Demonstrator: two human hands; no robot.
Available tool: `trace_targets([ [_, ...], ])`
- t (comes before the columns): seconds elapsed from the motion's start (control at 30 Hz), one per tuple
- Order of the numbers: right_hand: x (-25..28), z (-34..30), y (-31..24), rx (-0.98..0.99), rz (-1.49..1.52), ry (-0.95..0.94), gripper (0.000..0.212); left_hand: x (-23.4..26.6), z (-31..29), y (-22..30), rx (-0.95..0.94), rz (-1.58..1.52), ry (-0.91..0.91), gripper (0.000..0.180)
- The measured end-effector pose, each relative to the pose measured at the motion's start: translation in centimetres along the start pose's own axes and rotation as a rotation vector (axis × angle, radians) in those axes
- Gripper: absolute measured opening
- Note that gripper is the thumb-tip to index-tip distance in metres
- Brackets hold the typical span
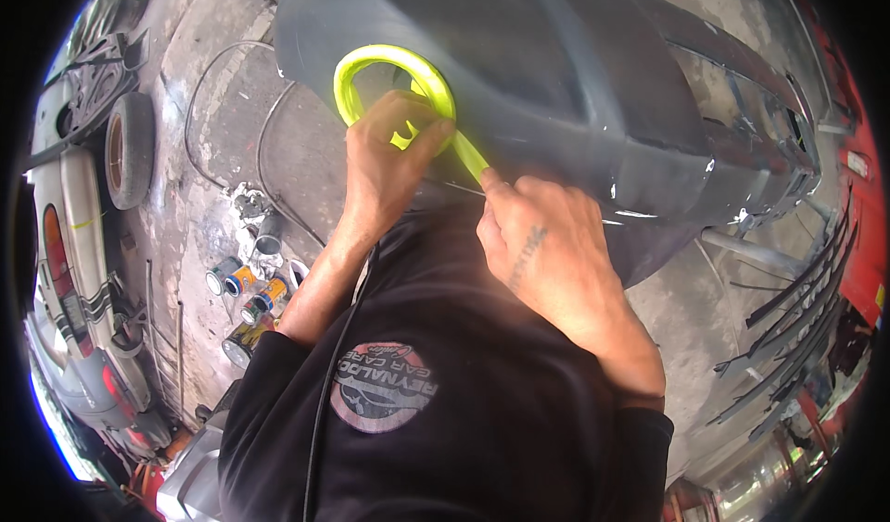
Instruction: The person applies bright yellow masking tape around a circular opening on a dark grey car bumper. They carefully smooth the tape along the curved edge to create a clean boundary.
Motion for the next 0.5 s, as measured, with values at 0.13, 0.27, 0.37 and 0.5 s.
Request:
trace_targets([
  [0.13,0.6,-1.5,1.9,0.05,0.109,-0.026,0.029,-0.3,0.2,0.0,-0.042,0.041,0.043,0.015],
  [0.27,3.2,-2.5,1.9,0.043,0.286,-0.024,0.033,0.1,-0.3,-0.7,-0.07,0.075,0.032,0.024],
  [0.37,3.8,-2.1,1.8,0.073,0.314,0.06,0.036,-0.2,-1.7,-0.8,-0.221,0.177,0.085,0.032],
  [0.5,4.0,-1.9,1.6,0.118,0.277,0.153,0.039,-0.6,-3.6,-0.9,-0.262,0.239,0.128,0.038],
])
Point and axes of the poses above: each hand's wrist, its own z-axis towards the middle knuckle, its own x-axis out of the back of the hand, y = z × x, the point moved 6 cm from there along z, towards the middle knuckle, and after that the axes turned 13 degrees about -x, right-handed, at the moved point
